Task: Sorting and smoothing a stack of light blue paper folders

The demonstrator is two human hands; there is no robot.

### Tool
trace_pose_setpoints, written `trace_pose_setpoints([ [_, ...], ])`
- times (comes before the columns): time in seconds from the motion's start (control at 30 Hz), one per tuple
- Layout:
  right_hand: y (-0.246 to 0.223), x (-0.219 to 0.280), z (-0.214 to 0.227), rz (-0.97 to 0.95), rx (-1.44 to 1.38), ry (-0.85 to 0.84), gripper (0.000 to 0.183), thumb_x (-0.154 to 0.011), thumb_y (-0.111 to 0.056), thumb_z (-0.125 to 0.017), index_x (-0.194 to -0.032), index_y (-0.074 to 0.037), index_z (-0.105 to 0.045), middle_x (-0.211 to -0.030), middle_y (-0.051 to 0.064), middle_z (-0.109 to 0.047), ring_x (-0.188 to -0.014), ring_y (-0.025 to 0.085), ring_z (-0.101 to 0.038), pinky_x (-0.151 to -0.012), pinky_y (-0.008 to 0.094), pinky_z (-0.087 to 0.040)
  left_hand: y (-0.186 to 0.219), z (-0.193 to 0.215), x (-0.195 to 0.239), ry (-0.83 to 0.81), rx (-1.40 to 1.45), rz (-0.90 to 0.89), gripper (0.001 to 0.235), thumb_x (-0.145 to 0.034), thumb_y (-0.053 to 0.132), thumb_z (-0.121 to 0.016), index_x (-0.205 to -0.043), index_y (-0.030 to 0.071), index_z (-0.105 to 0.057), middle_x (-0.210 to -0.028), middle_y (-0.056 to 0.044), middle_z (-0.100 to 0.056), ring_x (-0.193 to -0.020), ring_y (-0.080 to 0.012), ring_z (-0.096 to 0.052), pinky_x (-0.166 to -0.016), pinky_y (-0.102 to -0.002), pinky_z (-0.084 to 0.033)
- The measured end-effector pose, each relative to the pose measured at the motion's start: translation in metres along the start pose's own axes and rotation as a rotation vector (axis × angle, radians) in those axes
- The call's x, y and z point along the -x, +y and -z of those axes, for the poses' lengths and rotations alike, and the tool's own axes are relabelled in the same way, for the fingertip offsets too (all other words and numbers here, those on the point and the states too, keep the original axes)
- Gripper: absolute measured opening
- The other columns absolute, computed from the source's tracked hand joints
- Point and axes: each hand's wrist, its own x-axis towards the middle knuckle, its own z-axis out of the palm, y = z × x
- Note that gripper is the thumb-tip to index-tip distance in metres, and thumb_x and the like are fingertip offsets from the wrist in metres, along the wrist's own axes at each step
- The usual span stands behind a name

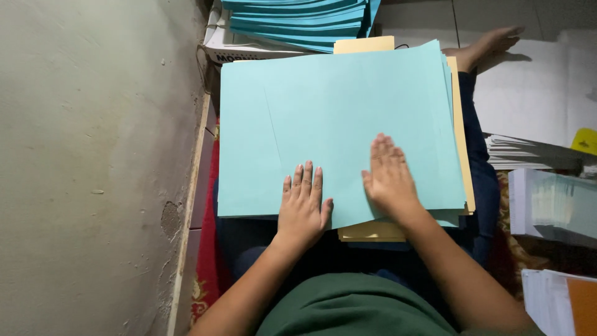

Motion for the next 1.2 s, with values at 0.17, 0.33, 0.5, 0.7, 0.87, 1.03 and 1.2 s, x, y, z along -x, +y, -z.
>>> trace_pose_setpoints([
  [0.17, -0.011, -0.007, 0.008, 0.060, -0.044, -0.133, 0.077, -0.101, -0.049, -0.035, -0.161, -0.001, -0.026, -0.169, 0.020, -0.024, -0.156, 0.033, -0.024, -0.125, 0.048, -0.017, -0.036, -0.017, -0.038, 0.013, -0.089, 0.103, 0.074, -0.104, 0.050, -0.037, -0.160, 0.002, -0.031, -0.165, -0.025, -0.029, -0.153, -0.0392, -0.026, -0.123, -0.054, -0.012],
  [0.33, 0.011, -0.033, 0.014, 0.022, -0.081, -0.171, 0.078, -0.101, -0.050, -0.034, -0.162, -0.001, -0.025, -0.167, 0.022, -0.028, -0.154, 0.036, -0.027, -0.125, 0.050, -0.018, -0.082, 0.009, -0.109, -0.096, -0.101, 0.279, 0.080, -0.103, 0.052, -0.034, -0.160, -0.003, -0.024, -0.167, -0.027, -0.022, -0.156, -0.0427, -0.019, -0.123, -0.060, -0.012],
  [0.5, 0.041, -0.092, -0.010, 0.031, -0.069, -0.118, 0.074, -0.106, -0.047, -0.032, -0.160, 0.003, -0.030, -0.167, 0.024, -0.029, -0.155, 0.037, -0.027, -0.124, 0.050, -0.019, -0.103, 0.000, -0.171, -0.078, -0.114, 0.372, 0.087, -0.101, 0.058, -0.033, -0.159, -0.007, -0.023, -0.168, -0.029, -0.015, -0.158, -0.0423, -0.007, -0.124, -0.062, -0.002],
  [0.7, 0.028, -0.169, -0.024, 0.106, -0.070, -0.117, 0.077, -0.105, -0.048, -0.030, -0.157, 0.008, -0.032, -0.164, 0.028, -0.030, -0.154, 0.040, -0.026, -0.124, 0.051, -0.019, -0.091, -0.032, -0.219, 0.061, -0.125, 0.258, 0.074, -0.102, 0.048, -0.042, -0.156, -0.003, -0.035, -0.165, -0.028, -0.026, -0.156, -0.0414, -0.018, -0.122, -0.065, -0.011],
  [0.87, 0.024, -0.206, -0.047, 0.228, -0.049, -0.085, 0.077, -0.105, -0.052, -0.026, -0.161, 0.000, -0.030, -0.166, 0.022, -0.032, -0.154, 0.035, -0.029, -0.123, 0.049, -0.023, -0.078, -0.013, -0.228, -0.120, -0.090, 0.165, 0.067, -0.106, 0.047, -0.029, -0.164, 0.014, -0.026, -0.170, -0.019, -0.018, -0.158, -0.0385, -0.011, -0.123, -0.067, -0.007],
  [1.03, 0.025, -0.208, 0.002, 0.067, -0.227, -0.248, 0.065, -0.106, -0.033, -0.029, -0.163, -0.003, -0.015, -0.170, 0.017, -0.012, -0.157, 0.029, -0.012, -0.126, 0.044, -0.009, -0.075, 0.010, -0.217, -0.124, -0.038, 0.149, 0.062, -0.106, 0.041, -0.025, -0.163, 0.018, -0.022, -0.170, -0.013, -0.014, -0.157, -0.0328, -0.010, -0.124, -0.058, -0.005],
  [1.2, 0.029, -0.176, 0.025, -0.053, -0.239, -0.352, 0.067, -0.105, -0.033, -0.026, -0.163, -0.005, -0.008, -0.172, 0.012, -0.003, -0.158, 0.024, -0.003, -0.127, 0.042, -0.004, -0.074, 0.008, -0.216, -0.104, -0.026, 0.214, 0.064, -0.104, 0.039, -0.025, -0.163, 0.013, -0.021, -0.171, -0.012, -0.012, -0.157, -0.0314, -0.008, -0.125, -0.057, -0.004],
])
